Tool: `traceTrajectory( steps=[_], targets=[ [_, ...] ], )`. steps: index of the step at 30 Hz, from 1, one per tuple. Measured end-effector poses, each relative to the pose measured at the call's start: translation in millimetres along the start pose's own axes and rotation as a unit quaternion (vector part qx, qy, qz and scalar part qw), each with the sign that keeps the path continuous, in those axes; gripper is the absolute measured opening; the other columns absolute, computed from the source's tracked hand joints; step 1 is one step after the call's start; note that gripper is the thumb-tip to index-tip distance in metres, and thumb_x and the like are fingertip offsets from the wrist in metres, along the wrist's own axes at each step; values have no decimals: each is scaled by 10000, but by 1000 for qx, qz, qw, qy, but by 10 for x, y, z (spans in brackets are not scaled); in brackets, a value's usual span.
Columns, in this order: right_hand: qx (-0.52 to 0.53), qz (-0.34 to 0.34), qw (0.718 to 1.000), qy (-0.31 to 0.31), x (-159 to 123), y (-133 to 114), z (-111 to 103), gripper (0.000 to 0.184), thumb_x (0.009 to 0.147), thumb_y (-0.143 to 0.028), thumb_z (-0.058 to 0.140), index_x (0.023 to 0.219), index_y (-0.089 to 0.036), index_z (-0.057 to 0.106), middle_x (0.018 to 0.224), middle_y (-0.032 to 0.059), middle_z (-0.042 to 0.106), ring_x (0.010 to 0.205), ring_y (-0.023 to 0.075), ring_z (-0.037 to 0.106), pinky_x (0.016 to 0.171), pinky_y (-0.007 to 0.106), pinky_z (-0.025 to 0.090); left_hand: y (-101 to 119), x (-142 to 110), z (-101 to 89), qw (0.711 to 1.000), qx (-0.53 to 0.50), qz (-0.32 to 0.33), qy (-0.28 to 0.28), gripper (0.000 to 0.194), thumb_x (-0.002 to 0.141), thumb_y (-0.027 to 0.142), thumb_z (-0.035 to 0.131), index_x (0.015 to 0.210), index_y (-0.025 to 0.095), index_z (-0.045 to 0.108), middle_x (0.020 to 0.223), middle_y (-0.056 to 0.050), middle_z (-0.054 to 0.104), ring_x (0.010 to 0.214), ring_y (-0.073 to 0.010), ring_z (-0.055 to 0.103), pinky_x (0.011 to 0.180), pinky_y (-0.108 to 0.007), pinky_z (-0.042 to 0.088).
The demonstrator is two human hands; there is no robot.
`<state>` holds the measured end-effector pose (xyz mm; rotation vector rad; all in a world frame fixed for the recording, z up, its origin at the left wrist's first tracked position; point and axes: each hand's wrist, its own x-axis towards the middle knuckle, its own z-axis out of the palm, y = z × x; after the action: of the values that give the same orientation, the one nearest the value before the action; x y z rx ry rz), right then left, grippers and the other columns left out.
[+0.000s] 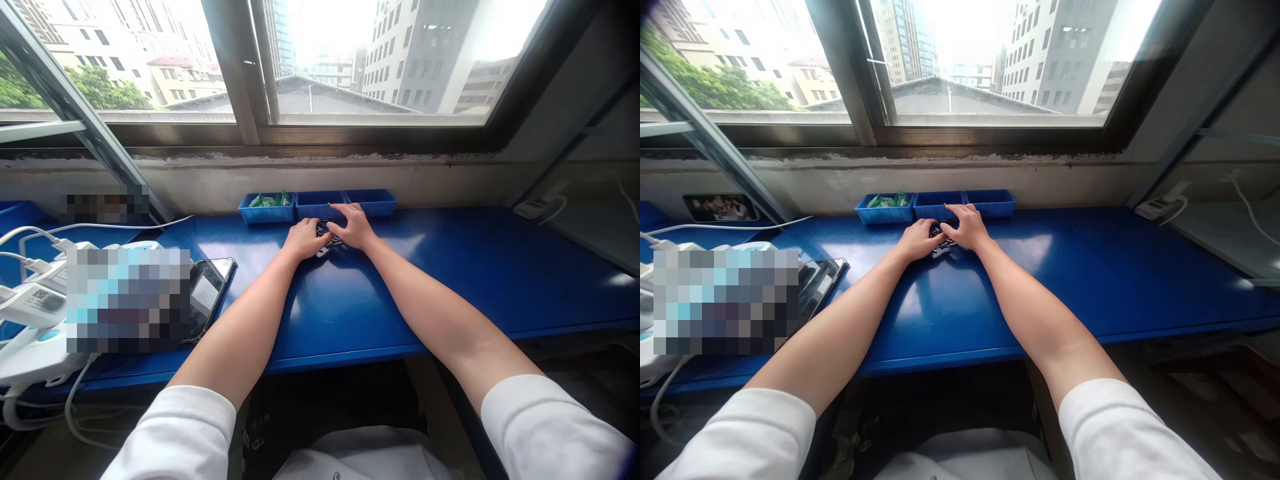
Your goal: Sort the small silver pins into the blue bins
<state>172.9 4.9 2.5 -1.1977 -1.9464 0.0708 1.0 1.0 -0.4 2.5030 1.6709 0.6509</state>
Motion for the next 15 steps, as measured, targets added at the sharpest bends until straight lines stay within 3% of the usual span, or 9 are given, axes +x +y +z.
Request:
traceTrajectory(
  steps=[3,8,15],
  targets=[
    [-102,25,993,-51,8,-85,40,640,827,-542,462,1370,-203,454,1421,65,456,1197,313,395,988,479,333,3,-17,2,999,10,33,-36,618,817,643,404,1195,182,566,1173,-115,604,1135,-289,536,944,-369,410],
    [-173,75,973,-134,47,-149,73,711,874,-646,227,1438,-229,343,1520,50,295,1256,352,313,983,518,302,32,-29,-4,997,28,57,-52,638,784,653,441,1199,186,569,1168,-109,602,1103,-290,550,917,-354,421],
    [-172,98,972,-130,74,-72,99,767,833,-679,288,1454,-230,301,1546,43,224,1279,367,275,1003,545,279,49,-27,-26,995,43,69,-56,608,780,651,451,1131,176,596,1101,-106,620,1070,-293,558,888,-349,431]
  ],
)
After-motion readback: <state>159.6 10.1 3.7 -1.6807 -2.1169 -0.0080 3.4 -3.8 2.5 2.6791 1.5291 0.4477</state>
